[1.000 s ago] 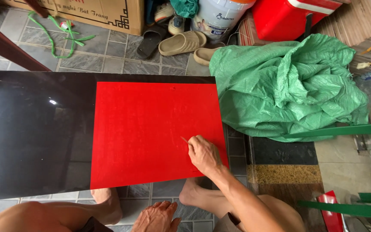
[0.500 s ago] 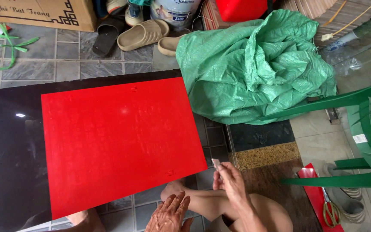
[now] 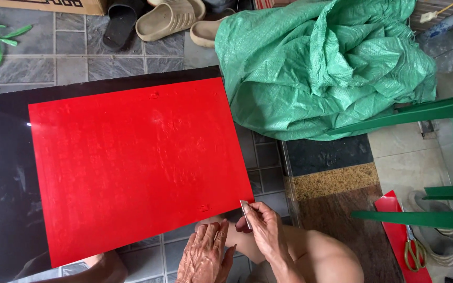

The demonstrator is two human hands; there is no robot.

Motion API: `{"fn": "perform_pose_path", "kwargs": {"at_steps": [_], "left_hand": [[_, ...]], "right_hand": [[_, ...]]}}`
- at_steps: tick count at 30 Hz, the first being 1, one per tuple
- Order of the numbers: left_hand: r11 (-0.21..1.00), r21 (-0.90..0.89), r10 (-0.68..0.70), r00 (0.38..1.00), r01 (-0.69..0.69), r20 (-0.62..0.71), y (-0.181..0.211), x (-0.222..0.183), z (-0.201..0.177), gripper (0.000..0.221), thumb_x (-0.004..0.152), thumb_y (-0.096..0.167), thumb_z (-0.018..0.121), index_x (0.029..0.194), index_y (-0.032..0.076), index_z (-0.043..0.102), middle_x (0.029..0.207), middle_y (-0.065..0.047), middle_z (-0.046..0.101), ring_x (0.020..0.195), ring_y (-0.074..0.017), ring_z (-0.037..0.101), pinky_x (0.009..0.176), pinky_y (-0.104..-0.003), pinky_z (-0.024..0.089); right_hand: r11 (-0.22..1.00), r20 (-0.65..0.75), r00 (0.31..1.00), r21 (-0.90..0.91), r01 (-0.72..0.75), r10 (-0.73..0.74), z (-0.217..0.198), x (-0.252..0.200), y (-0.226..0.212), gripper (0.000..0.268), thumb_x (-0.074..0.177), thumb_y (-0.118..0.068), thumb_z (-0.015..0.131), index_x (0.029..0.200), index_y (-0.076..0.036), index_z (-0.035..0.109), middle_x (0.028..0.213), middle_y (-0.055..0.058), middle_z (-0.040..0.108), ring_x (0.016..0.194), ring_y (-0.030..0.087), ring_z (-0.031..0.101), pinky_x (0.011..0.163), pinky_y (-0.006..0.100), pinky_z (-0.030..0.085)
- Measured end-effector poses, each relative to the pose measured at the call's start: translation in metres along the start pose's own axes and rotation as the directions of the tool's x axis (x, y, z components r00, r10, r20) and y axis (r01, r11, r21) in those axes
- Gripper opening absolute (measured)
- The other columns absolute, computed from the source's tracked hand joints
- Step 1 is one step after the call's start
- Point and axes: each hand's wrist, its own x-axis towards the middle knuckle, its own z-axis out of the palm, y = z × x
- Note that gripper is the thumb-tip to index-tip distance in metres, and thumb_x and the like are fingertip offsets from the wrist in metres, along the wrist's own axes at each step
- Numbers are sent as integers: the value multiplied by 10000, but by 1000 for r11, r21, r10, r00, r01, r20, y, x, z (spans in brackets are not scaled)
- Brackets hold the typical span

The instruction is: Weeding a vinyl graphic on a substrate using a utility blade and hands.

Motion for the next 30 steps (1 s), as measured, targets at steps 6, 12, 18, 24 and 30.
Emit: {"fn": "perform_pose_path", "kwargs": {"at_steps": [6,12,18,24,30], "left_hand": [[999,38,19,1000,-20,18,-4,4,9,694,850,314,727,1435,3,520,1268,-164,585,1137,-325,572,885,-463,504],[997,56,59,998,-57,-35,-5,8,5,651,858,311,706,1386,-21,521,1296,-199,572,1209,-374,560,907,-493,490],[989,125,85,995,-79,-46,-2,17,-9,654,886,293,664,1413,-49,484,1323,-229,542,1206,-393,550,899,-505,483],[977,200,75,997,-69,-23,-1,22,-15,637,916,292,630,1424,-53,461,1280,-211,538,1178,-364,542,897,-495,475],[978,196,75,997,-73,-2,-1,16,-11,672,883,283,654,1425,-59,451,1377,-228,503,1271,-397,489,961,-535,441]], "right_hand": [[997,2,998,51,-63,63,-3,-1,4,288,983,-295,616,981,-27,721,647,90,734,599,175,745,546,312,613],[996,6,997,27,-82,82,-1,2,3,271,977,-279,602,970,-35,718,626,88,735,574,173,744,531,309,612],[998,27,998,-12,-53,54,7,-4,-15,273,991,-266,593,991,-29,728,632,67,727,579,138,724,544,283,596],[999,71,997,-36,-17,20,11,2,-18,232,984,-216,578,998,-34,722,630,62,730,553,141,718,533,294,625],[998,79,997,-65,-19,24,16,1,-25,247,1007,-218,572,974,-10,703,609,70,702,548,145,711,527,296,619]]}}
